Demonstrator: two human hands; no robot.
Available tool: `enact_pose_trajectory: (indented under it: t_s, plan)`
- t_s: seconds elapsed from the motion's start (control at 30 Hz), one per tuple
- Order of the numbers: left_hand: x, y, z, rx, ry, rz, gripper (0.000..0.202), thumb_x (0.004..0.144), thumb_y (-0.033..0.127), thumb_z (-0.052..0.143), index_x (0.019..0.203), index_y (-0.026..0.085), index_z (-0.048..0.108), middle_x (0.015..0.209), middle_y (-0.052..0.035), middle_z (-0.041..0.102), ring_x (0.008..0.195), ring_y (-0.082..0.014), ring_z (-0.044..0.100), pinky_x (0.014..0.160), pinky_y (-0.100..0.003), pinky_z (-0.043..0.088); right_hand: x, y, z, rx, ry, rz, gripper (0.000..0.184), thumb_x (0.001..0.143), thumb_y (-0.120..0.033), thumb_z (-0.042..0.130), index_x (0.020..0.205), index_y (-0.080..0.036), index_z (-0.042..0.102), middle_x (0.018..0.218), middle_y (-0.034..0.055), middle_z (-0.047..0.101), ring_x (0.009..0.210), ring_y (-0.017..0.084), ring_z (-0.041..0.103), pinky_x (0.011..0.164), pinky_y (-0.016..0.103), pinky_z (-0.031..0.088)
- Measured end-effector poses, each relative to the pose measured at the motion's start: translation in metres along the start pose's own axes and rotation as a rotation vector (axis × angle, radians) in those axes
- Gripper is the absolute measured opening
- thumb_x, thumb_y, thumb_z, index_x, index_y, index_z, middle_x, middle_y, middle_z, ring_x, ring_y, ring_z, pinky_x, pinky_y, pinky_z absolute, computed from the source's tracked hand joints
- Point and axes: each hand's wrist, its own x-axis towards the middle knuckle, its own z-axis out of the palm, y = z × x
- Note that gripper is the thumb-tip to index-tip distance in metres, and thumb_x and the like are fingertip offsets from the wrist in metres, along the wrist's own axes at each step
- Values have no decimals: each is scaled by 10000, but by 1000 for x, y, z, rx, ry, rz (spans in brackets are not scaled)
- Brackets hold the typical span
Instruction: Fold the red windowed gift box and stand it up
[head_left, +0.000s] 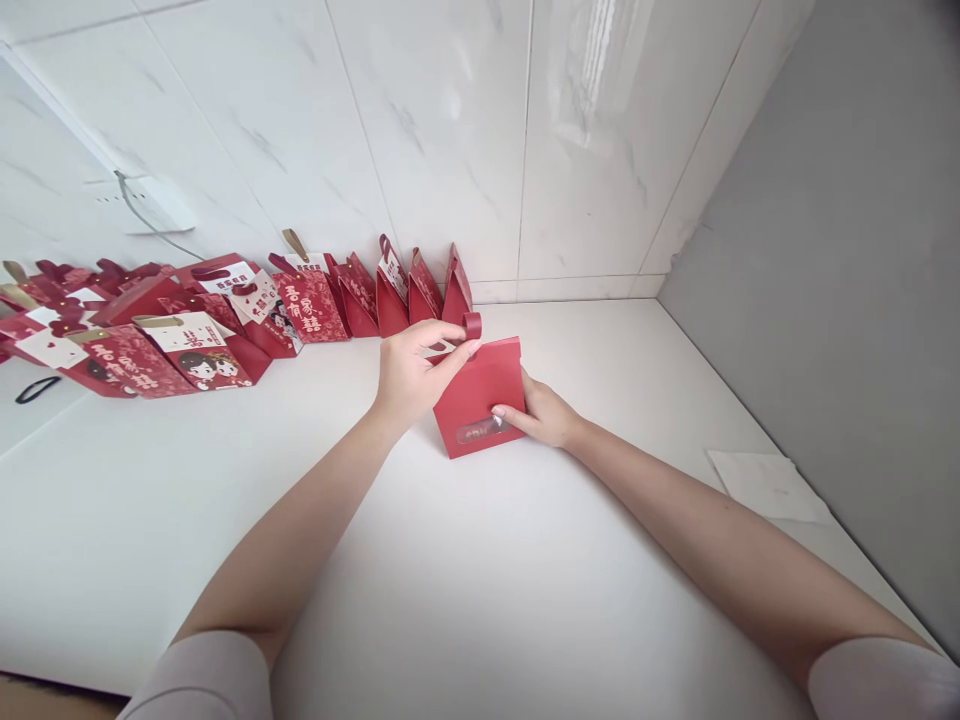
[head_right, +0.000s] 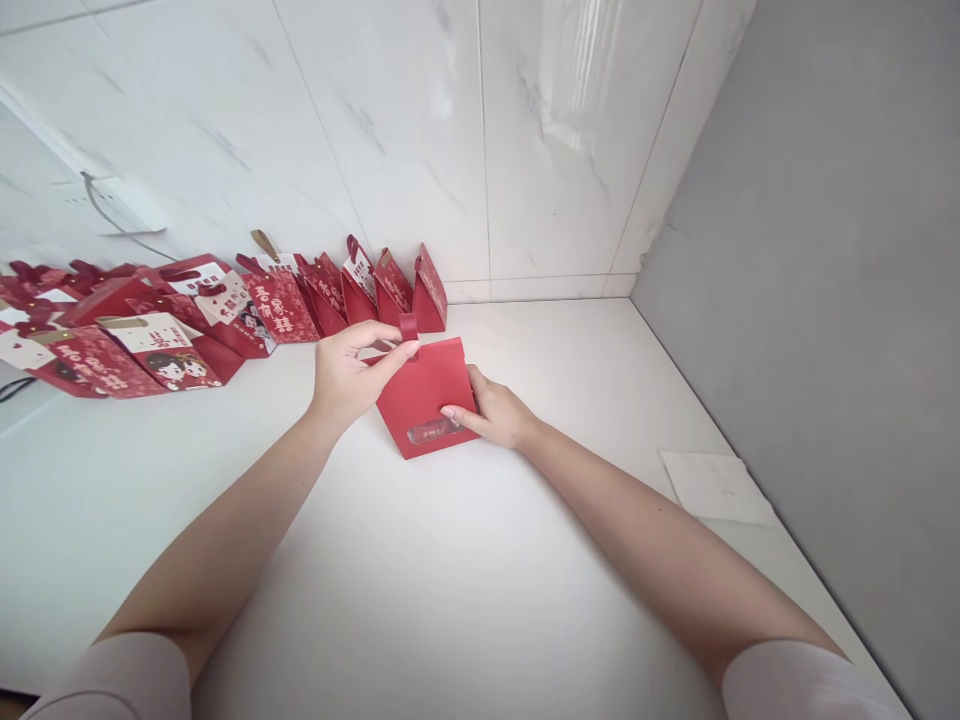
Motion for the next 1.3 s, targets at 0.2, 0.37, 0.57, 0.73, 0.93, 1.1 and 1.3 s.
enact_pose_trajectory:
  t_s: [0.2,0.37,0.57,0.73,0.93,1.1,1.3]
  plan:
    - [3,1,-3,-170,5,-71,273,787,374,748,731,196,548,671,35,585,660,-125,655,646,-256,541,-1,-4,0,-6,-3,-2,633,907,-571,547,1418,-244,366,1249,103,652,1047,302,671,889,440,530]
    - [11,2,-21,-258,-115,-183,291,788,377,746,1006,239,611,888,-12,680,820,-158,682,742,-288,565,0,-5,0,6,9,11,637,885,-580,575,1398,-248,396,1241,100,659,1036,304,673,873,442,537]
    - [14,8,-41,-136,-514,-279,242,659,333,829,842,208,734,814,-25,710,833,-265,702,754,-372,580,-1,-6,0,7,16,6,647,877,-579,585,1408,-258,403,1238,101,666,1026,311,681,859,440,544]
    - [12,18,-37,-25,-457,-250,219,742,398,746,780,182,738,775,-16,725,810,-241,690,731,-323,550,-1,-4,0,-12,8,1,623,887,-563,581,1395,-255,393,1226,94,664,1001,294,684,838,430,554]
    - [12,26,-39,100,-483,-297,288,809,430,665,930,184,753,975,-36,754,927,-221,681,823,-291,525,0,-1,1,-30,20,-25,616,889,-563,583,1393,-266,391,1220,91,670,995,294,694,809,419,566]
    - [12,29,-41,188,-492,-265,311,813,461,632,786,177,754,762,-24,714,726,-189,635,636,-275,487,0,0,1,-41,21,-42,616,894,-554,585,1400,-263,389,1221,90,672,1007,288,695,810,413,570]
    - [14,32,-44,246,-533,-218,310,837,449,601,765,184,745,687,-12,668,643,-153,586,576,-263,427,0,-1,3,23,37,-80,584,890,-529,608,1361,-248,410,1201,93,673,1002,272,694,823,414,576]
